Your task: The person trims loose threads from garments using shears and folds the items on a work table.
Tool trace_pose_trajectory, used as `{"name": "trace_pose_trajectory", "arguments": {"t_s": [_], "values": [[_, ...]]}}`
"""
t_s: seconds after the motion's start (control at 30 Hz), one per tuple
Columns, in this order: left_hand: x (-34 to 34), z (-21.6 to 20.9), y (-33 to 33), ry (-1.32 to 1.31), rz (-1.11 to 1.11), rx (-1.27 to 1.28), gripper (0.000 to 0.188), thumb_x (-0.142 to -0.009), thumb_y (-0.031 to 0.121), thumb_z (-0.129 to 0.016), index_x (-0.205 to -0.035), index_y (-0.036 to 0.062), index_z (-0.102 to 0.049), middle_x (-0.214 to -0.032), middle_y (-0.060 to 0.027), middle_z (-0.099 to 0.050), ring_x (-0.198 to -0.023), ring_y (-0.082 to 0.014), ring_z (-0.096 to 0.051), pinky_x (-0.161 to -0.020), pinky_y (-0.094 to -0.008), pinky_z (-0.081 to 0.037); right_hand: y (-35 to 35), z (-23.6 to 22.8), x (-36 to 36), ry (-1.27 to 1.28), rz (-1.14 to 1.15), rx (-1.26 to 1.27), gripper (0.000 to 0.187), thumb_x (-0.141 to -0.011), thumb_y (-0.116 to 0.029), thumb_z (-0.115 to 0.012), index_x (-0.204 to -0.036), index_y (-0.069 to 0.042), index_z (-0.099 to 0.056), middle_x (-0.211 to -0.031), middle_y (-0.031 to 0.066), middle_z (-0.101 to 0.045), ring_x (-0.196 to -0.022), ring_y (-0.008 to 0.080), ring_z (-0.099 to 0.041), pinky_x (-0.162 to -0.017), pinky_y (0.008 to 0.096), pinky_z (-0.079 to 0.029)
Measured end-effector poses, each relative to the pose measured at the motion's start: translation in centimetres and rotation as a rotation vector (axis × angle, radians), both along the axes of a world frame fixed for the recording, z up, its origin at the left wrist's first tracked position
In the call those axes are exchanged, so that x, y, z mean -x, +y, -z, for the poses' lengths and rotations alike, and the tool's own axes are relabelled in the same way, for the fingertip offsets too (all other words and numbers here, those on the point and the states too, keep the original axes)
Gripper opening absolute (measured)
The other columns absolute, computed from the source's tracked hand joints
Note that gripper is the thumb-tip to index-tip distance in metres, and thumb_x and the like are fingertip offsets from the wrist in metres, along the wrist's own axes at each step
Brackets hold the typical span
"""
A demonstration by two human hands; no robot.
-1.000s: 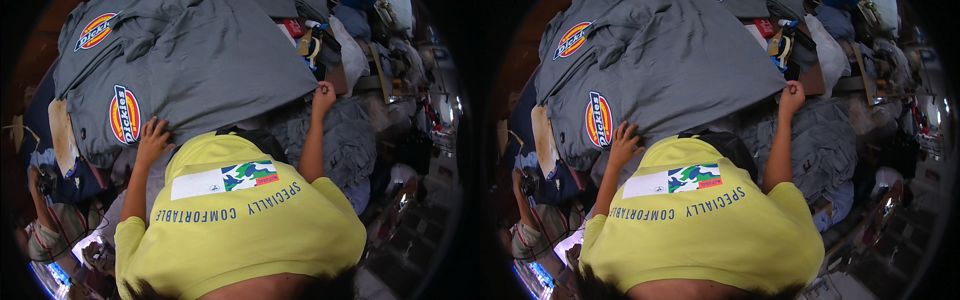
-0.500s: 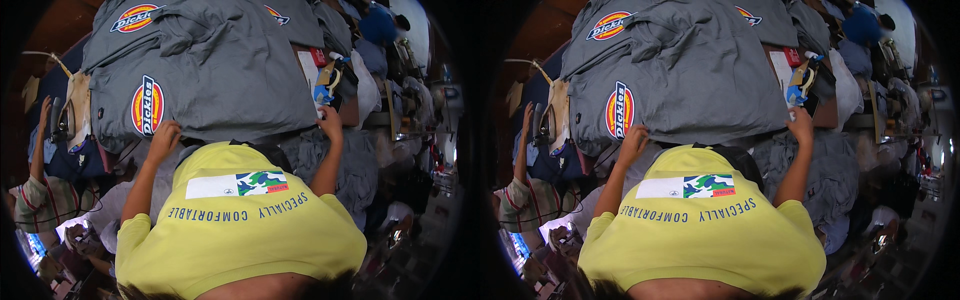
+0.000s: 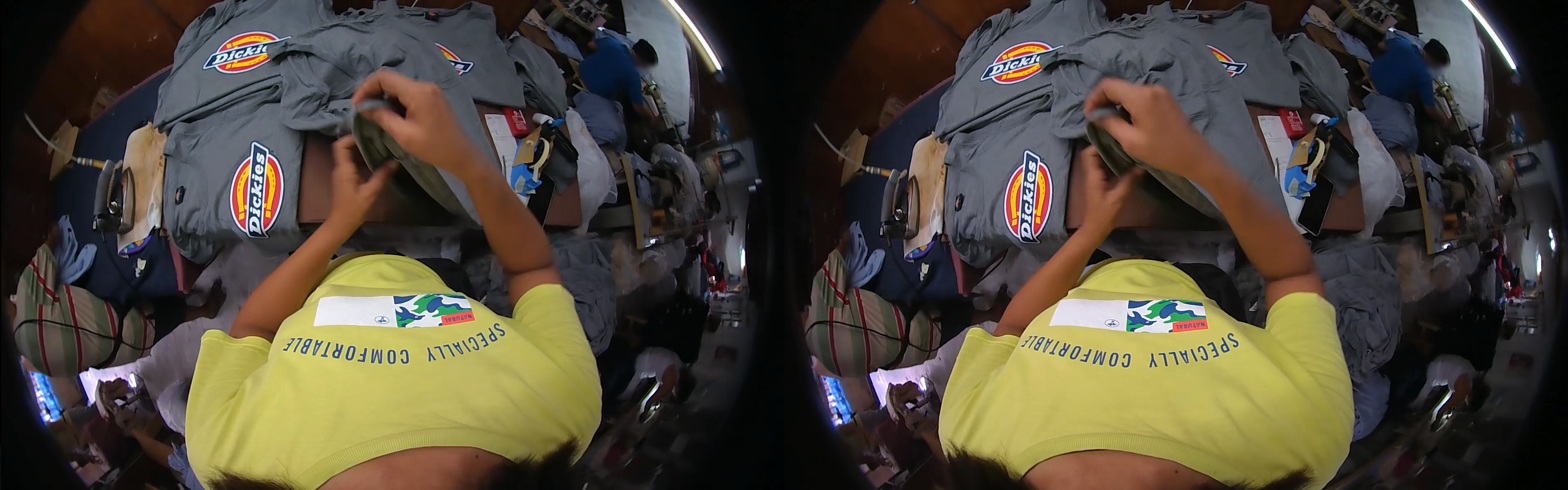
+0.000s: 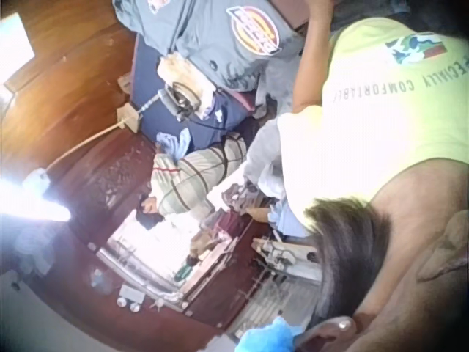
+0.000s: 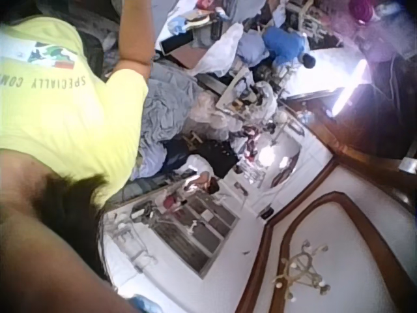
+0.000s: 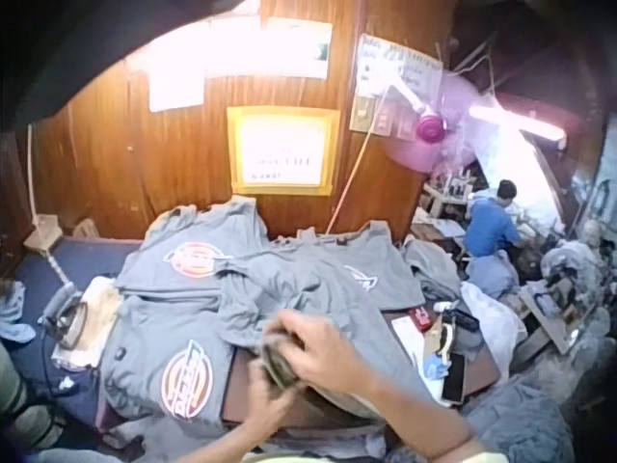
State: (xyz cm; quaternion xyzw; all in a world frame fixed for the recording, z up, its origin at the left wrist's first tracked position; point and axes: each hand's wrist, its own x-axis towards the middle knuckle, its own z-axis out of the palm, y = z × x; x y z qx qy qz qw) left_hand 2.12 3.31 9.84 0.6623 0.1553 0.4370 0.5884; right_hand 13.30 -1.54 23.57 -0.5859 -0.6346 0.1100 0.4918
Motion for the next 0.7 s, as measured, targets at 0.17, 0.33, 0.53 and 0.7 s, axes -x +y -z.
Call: {"name": "trace_pose_trajectory", "arguments": {"t_s": [0.17, 0.33, 0.53, 0.7], "values": [[-4.1, 6.8, -0.4, 0.49, 0.393, 0.447, 0.045, -0.081, 0.016, -0.055, -0.121, -0.0013, -0.043, -0.105, -0.0113, -0.057, -0.097, -0.0238, -0.056, -0.084, -0.0341, -0.044, 1.5, -9.4, -2.7, -0.215, 0.101, -0.58, 0.014, -0.083, -0.001, -0.052, -0.095, -0.005, -0.059, -0.08, 0.0018, -0.059, -0.072, 0.0074, -0.053, -0.066, 0.0219, -0.042], [-1.0, 6.9, 8.6, 0.107, 0.166, 0.797, 0.025, -0.085, 0.024, -0.045, -0.097, 0.0053, -0.056, -0.092, -0.0078, -0.057, -0.088, -0.0189, -0.056, -0.072, -0.0356, -0.047, -4.9, -13.3, -12.3, 0.118, 0.619, -0.902, 0.013, -0.083, -0.001, -0.054, -0.092, -0.004, -0.063, -0.084, 0.0033, -0.061, -0.072, 0.0099, -0.054, -0.064, 0.0236, -0.043], [10.8, -1.3, 20.4, 0.135, -0.043, 0.144, 0.03, -0.069, -0.005, -0.06, -0.095, 0.0042, -0.05, -0.081, -0.0036, -0.057, -0.068, -0.0085, -0.055, -0.062, -0.0187, -0.042, -11.8, 7.7, -18.4, -0.106, 0.89, -0.215, 0.025, -0.075, 0.012, -0.043, -0.084, -0.003, -0.06, -0.085, 0.0074, -0.063, -0.083, 0.0187, -0.061, -0.079, 0.0295, -0.045], [11.8, 6.9, 21.6, 0.733, -0.244, -0.109, 0.021, -0.07, 0.004, -0.061, -0.09, -0.0015, -0.059, -0.069, -0.0018, -0.054, -0.063, -0.0074, -0.048, -0.058, -0.0208, -0.039, -13.6, 24.0, -12.4, -0.359, 0.756, 0.388, 0.024, -0.068, 0.002, -0.059, -0.089, -0.01, -0.061, -0.093, 0.0119, -0.058, -0.089, 0.0337, -0.056, -0.078, 0.0393, -0.045]]}}
